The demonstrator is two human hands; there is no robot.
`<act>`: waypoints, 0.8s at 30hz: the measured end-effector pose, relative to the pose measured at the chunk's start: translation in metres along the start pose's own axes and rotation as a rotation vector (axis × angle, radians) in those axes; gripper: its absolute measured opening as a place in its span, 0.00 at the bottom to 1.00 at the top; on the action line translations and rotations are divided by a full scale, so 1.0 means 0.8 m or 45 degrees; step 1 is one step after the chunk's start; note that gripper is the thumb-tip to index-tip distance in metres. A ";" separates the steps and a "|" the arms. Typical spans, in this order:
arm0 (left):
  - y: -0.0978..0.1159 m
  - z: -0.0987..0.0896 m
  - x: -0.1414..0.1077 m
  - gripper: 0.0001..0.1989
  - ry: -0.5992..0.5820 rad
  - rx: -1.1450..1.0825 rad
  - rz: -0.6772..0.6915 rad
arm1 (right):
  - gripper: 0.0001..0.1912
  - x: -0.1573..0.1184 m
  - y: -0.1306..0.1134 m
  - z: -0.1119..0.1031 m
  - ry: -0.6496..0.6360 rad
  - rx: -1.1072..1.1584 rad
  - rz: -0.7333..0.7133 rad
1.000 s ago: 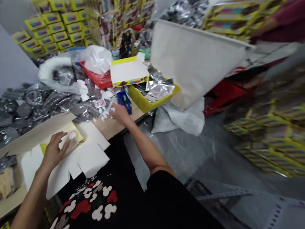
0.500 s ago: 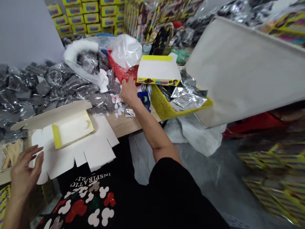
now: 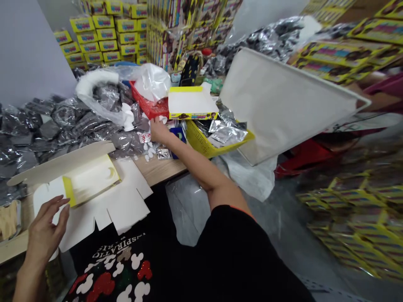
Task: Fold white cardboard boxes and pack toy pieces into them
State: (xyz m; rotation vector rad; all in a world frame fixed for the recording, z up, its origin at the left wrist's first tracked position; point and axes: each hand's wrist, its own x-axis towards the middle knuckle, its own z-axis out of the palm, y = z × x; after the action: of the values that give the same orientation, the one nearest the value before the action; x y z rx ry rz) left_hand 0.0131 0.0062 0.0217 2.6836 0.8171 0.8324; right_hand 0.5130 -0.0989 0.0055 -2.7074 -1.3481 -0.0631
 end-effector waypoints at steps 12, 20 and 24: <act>-0.025 -0.017 -0.027 0.18 -0.026 0.071 -0.154 | 0.25 0.002 -0.009 0.010 0.033 0.085 0.070; -0.022 -0.019 -0.019 0.16 -0.049 0.012 -0.172 | 0.22 -0.023 -0.032 0.009 0.069 0.197 -0.101; 0.055 0.007 0.048 0.14 -0.263 -0.350 -0.022 | 0.31 -0.020 -0.030 -0.002 0.286 0.463 0.025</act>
State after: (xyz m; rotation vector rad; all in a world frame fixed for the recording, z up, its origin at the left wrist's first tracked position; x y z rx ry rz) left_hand 0.0623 -0.0087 0.0498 2.4634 0.6269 0.6009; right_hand 0.4843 -0.0974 0.0074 -2.3328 -1.1420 -0.1053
